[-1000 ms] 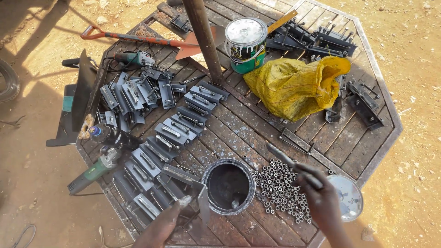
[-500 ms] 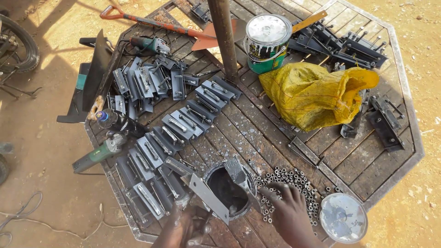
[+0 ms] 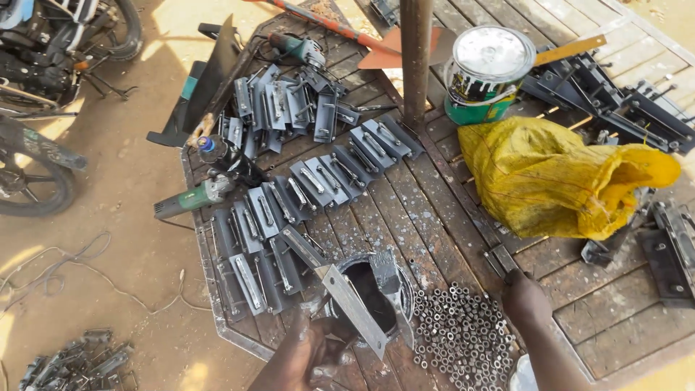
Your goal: Painting a metal bracket with black paint using a hand brush on a workshop table.
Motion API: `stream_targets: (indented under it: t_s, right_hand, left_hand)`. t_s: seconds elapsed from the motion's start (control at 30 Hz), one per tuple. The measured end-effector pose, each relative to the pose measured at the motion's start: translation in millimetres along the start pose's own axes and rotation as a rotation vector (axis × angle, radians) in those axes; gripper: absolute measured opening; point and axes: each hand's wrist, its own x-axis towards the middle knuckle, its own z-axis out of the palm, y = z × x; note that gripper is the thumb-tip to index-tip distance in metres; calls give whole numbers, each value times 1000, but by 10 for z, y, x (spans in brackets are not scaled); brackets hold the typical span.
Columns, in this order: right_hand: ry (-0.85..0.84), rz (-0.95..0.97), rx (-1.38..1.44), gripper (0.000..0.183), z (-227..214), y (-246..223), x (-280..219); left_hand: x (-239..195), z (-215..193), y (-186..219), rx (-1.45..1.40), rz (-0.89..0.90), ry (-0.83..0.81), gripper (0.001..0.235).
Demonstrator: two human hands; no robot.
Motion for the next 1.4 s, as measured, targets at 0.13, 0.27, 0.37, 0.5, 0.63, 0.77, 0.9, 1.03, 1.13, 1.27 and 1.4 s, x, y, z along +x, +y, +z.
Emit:
stream_targets:
  t_s: [0.13, 0.27, 0.37, 0.5, 0.63, 0.77, 0.9, 1.03, 1.13, 1.27, 1.4]
  right_hand:
    - [-51, -43, 327, 20, -429, -352, -414]
    - [-49, -266, 586, 17, -701, -660, -1169]
    - [-199, -495, 1158, 15, -851, -863, -1741]
    - [-207, -579, 1131, 18, -991, -1107, -2320]
    - [-261, -468, 1007, 20, -1006, -1273, -2624]
    - [-216, -376, 881, 24, -965, -1340, -2736]
    - [-113, -433, 824, 30, -773, -1278, -2683]
    - [-32, -372, 742, 33, -840, -1370, -2832]
    - [-49, -333, 780, 29, -852, -1427, -2890]
    - [20, -365, 738, 31, -884, -1479, -2962]
    - [36, -344, 694, 30, -870, -1512, -2946]
  left_hand:
    - [-53, 152, 111, 26, 76, -3, 105]
    - [-63, 196, 167, -31, 7, 140, 98]
    - [-86, 314, 302, 115, -150, 445, 98]
    - [-52, 230, 284, 92, -83, 371, 94]
    - [-135, 321, 380, 182, -75, 171, 118]
    - [-182, 308, 431, 200, -82, 141, 111]
    - [-205, 245, 491, 231, -95, 123, 110]
    - [-110, 105, 478, 237, -1, 12, 110]
    - [-55, 73, 495, 251, 21, -30, 109]
    - [-24, 72, 505, 288, 44, -117, 106]
    - [163, -4, 430, 309, 19, -197, 107]
